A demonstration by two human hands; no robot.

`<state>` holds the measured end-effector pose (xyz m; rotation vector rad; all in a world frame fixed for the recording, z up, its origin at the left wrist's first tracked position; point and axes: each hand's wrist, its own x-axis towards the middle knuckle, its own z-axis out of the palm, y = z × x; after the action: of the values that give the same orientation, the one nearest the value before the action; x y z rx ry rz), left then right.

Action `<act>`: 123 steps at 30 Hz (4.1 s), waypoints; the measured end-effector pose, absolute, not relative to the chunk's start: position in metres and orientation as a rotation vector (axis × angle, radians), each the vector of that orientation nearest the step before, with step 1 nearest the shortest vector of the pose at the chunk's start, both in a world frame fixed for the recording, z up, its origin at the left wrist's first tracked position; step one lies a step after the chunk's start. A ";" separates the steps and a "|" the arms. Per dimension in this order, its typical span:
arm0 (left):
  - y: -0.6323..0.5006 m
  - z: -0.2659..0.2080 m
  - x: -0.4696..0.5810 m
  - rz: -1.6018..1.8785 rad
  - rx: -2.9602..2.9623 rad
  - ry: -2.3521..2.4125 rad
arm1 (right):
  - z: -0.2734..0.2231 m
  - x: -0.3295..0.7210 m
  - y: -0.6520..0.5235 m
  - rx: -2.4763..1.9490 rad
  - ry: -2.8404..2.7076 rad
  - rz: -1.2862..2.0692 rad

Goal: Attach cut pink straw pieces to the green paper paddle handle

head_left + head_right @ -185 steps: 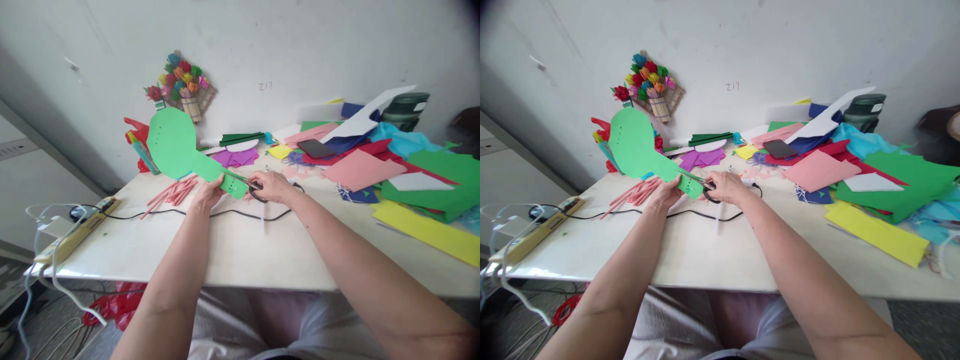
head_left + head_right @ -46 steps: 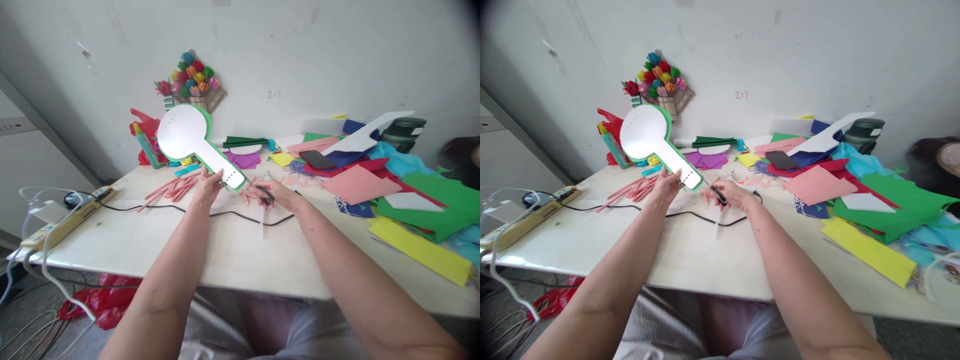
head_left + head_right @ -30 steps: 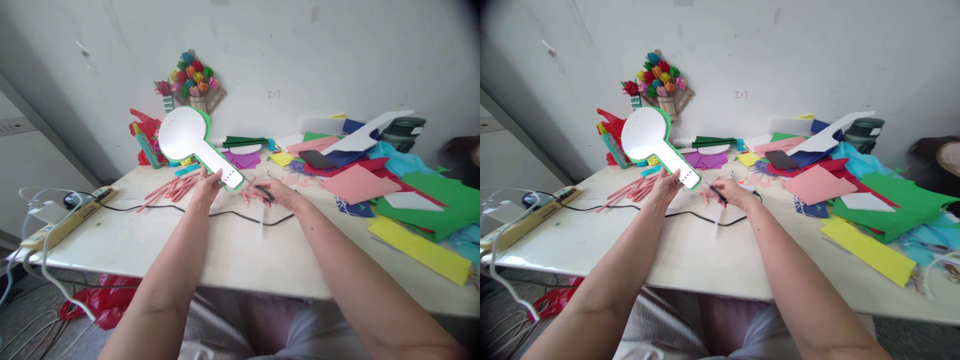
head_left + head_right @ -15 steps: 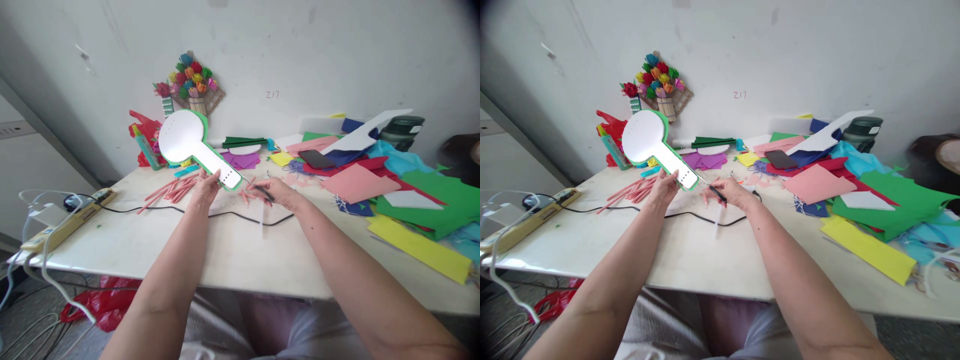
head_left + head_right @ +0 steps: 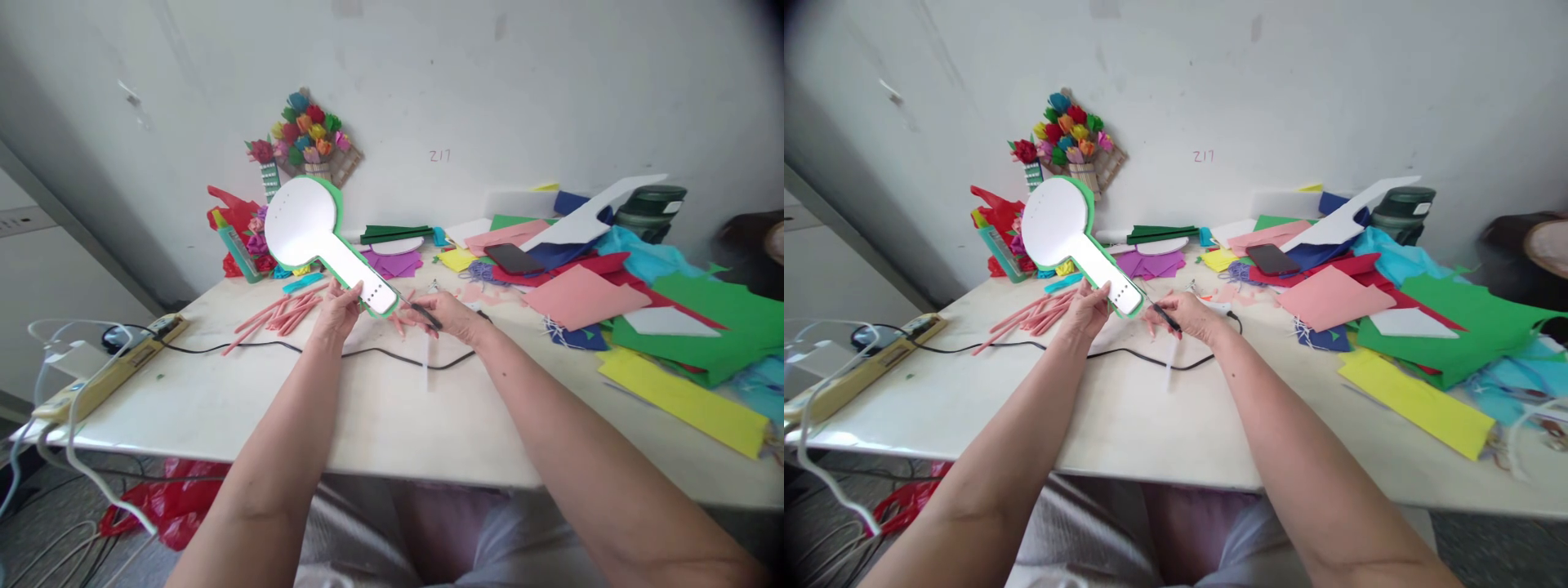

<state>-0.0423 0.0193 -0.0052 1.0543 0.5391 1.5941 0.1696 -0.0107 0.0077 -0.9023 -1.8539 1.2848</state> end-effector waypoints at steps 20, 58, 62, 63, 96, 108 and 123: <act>0.018 -0.004 -0.043 1.597 1.025 0.539 | 0.013 0.168 -0.016 -0.855 -1.881 1.270; 0.016 -0.006 -0.037 1.501 1.036 0.569 | 0.014 0.164 -0.019 -0.813 -1.866 1.234; 0.015 -0.006 -0.035 1.474 1.046 0.565 | 0.014 0.165 -0.018 -0.859 -1.883 1.193; 0.015 -0.006 -0.034 1.467 1.048 0.562 | 0.014 0.165 -0.018 -0.867 -1.883 1.180; 0.018 -0.007 -0.048 1.556 1.009 0.566 | 0.026 0.219 0.004 -1.640 -1.655 0.291; 0.020 -0.010 -0.045 1.512 1.059 0.634 | 0.011 0.258 0.016 -2.385 -1.742 0.083; 0.018 -0.009 -0.040 1.509 1.141 0.750 | 0.012 0.212 0.010 -1.708 -1.694 0.142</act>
<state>-0.0403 0.0176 -0.0091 1.1414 0.7503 1.5086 0.2124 0.0099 0.0116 -1.7083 -1.6938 0.1421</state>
